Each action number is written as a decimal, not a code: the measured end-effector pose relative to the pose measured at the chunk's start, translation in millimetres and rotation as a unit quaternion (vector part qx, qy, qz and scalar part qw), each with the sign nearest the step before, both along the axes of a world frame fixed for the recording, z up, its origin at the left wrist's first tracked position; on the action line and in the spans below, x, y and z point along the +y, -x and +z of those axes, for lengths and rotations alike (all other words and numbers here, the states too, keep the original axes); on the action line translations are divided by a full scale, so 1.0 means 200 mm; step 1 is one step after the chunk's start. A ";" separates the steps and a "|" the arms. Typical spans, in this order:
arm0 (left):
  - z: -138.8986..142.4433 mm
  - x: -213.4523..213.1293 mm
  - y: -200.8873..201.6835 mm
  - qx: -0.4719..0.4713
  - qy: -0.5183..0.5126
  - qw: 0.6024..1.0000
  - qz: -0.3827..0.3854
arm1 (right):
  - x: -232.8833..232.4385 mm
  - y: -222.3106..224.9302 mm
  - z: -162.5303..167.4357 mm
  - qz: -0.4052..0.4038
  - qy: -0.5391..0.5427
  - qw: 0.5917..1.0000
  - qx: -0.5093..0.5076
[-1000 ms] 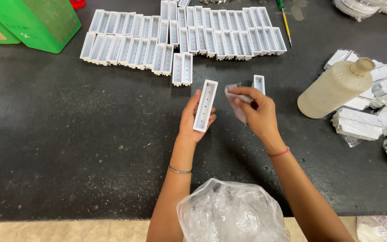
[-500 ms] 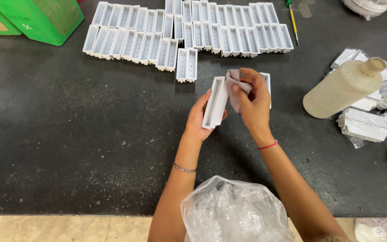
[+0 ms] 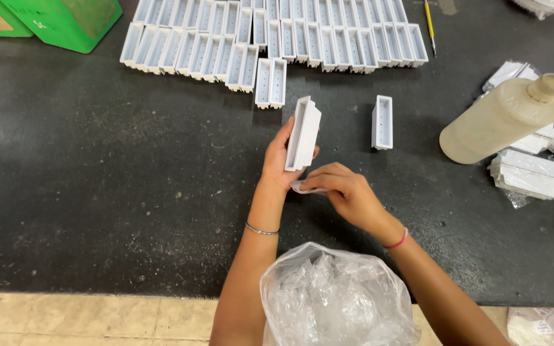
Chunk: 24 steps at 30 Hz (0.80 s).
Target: The person wipes the interior and exterior of small white plastic rectangular parts with a cloth, occasionally dipping the cloth into a bottle of liquid. The person handles the parts one at a time, wiping them thoroughly and placing them back on the table.
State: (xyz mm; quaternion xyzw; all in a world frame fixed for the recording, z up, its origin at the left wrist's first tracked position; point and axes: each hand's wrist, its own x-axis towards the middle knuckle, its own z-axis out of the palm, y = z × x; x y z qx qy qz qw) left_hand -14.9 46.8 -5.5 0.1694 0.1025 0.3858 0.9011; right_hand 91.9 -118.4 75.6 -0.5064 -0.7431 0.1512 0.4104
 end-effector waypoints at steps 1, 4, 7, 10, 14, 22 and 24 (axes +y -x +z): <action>0.00 0.00 0.00 -0.012 0.015 1.000 0.000 | -0.02 -0.02 -0.01 0.002 0.034 0.999 0.032; -0.01 0.00 0.00 -0.052 -0.015 0.998 -0.012 | -0.04 -0.11 -0.05 -0.025 0.073 0.992 0.102; -0.02 0.00 0.02 -0.038 -0.013 0.999 -0.001 | -0.02 -0.19 -0.10 -0.073 0.085 0.980 0.166; -0.04 0.02 0.03 -0.023 -0.021 1.000 0.006 | 0.01 -0.23 -0.14 -0.105 0.111 0.962 0.226; -0.09 0.02 -0.01 0.044 -0.087 0.988 0.117 | 0.02 -0.19 -0.14 -0.101 0.095 0.967 0.215; -0.11 0.02 -0.03 0.177 -0.138 0.950 0.217 | -0.02 0.03 -0.05 -0.118 0.096 0.986 0.062; -0.10 0.01 -0.03 0.170 -0.131 0.951 0.222 | -0.01 0.06 -0.04 -0.125 0.085 0.987 0.045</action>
